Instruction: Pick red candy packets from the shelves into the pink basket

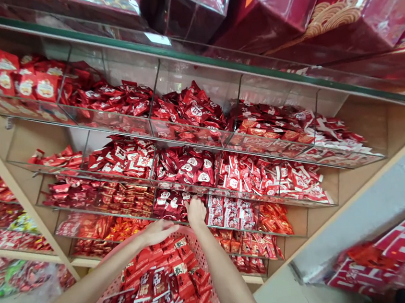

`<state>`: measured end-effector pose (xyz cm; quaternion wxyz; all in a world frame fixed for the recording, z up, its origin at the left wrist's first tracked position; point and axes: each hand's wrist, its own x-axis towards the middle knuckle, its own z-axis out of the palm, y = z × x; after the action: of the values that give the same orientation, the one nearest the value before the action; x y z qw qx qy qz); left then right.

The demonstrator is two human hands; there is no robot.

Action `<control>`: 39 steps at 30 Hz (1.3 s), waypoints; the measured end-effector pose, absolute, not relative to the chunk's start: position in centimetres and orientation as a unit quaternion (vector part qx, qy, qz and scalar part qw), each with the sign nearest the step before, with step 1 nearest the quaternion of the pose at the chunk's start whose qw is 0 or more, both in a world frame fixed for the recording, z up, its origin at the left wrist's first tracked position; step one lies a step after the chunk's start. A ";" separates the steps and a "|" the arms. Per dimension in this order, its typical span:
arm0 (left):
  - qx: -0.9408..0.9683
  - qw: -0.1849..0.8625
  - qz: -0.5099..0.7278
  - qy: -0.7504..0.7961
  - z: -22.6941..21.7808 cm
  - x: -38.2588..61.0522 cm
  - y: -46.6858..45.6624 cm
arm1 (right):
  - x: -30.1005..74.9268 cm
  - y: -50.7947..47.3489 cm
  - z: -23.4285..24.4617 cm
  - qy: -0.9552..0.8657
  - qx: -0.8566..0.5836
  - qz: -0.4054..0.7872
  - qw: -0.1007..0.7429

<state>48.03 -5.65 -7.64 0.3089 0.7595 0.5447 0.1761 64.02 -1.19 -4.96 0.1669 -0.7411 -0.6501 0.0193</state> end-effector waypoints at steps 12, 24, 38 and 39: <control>0.757 0.323 0.170 0.542 -7.4 48.1 -5.6 | 64.2 -0.3 -6.0 -0.598 -0.738 0.116 0.290; 0.756 0.320 0.149 0.551 -6.9 48.1 -5.7 | 64.1 0.3 -6.5 -0.592 -0.672 0.135 0.424; 0.776 0.305 0.149 0.532 -6.6 48.0 -5.9 | 69.0 -10.1 -6.7 -0.611 -0.557 0.223 0.516; 0.776 0.307 0.150 0.531 -6.6 48.0 -5.9 | 69.0 -10.5 -7.0 -0.600 -0.556 0.233 0.525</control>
<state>48.01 -5.87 -6.64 0.3073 0.7757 0.5306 0.1497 69.05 -10.47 -7.02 0.5251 -0.5563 -0.6005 0.2327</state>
